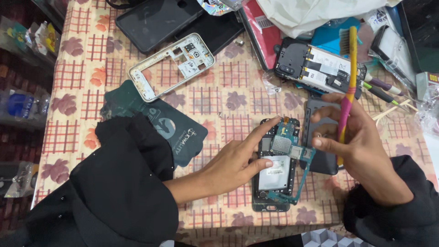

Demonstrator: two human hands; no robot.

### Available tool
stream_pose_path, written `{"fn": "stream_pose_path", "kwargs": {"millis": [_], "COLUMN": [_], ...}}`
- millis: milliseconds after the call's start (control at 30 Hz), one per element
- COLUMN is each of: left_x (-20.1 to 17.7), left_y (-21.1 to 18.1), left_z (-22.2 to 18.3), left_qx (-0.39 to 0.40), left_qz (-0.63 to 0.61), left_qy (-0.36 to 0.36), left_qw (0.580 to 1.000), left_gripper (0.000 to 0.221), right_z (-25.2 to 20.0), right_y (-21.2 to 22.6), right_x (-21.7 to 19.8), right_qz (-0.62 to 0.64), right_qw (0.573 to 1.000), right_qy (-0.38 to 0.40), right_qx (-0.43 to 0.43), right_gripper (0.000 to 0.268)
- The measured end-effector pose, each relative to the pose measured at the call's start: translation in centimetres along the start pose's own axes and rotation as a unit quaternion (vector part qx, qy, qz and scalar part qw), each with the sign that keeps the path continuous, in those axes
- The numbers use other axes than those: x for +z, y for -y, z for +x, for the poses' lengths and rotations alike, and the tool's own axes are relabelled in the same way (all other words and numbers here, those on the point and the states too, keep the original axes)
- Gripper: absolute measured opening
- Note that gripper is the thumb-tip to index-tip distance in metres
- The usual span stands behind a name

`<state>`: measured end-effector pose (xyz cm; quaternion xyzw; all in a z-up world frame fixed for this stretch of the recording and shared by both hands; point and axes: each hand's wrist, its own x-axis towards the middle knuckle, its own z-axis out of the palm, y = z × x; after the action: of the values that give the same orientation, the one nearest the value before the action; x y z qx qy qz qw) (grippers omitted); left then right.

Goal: The person uses a screwdriver to remove screws from the back of a white smartphone, then pries off the back cover. They lift out the battery and separate the motherboard assembly from the chassis, placing components on the table.

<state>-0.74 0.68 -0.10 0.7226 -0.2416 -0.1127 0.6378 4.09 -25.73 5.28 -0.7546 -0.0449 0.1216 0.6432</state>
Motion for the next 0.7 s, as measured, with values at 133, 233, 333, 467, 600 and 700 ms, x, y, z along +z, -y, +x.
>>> {"fn": "stream_pose_path", "kwargs": {"millis": [133,233,333,467,600,700], "left_x": [0.0,0.3,0.4,0.3,0.1,-0.1], "left_y": [0.3,0.5,0.7,0.7,0.5,0.0], "left_z": [0.0,0.0,0.3,0.3,0.1,0.1], "left_qx": [0.118,0.024,-0.018,-0.011,-0.007,-0.027], "left_qz": [-0.026,-0.08,-0.061,-0.046,-0.067,-0.063], "left_qy": [-0.027,0.007,0.007,-0.014,-0.021,-0.029], "left_qw": [0.992,0.996,0.998,0.999,0.998,0.997], "left_gripper": [0.081,0.091,0.096,0.093,0.091,0.092], "right_z": [0.5,0.8,1.1,0.7,0.8,1.2], "right_y": [-0.9,-2.1,-3.8,-4.6,-3.0,-2.1], "right_x": [0.2,0.4,0.4,-1.6,-5.9,-7.7], "right_qz": [-0.025,-0.053,-0.094,-0.315,-0.216,-0.464], "right_qw": [0.997,0.992,0.981,0.9,0.95,0.848], "right_qy": [-0.004,0.01,0.035,0.041,0.133,0.227], "right_qx": [-0.067,-0.114,-0.166,-0.3,-0.182,-0.119], "right_gripper": [0.072,0.069,0.064,0.056,0.036,0.032]}}
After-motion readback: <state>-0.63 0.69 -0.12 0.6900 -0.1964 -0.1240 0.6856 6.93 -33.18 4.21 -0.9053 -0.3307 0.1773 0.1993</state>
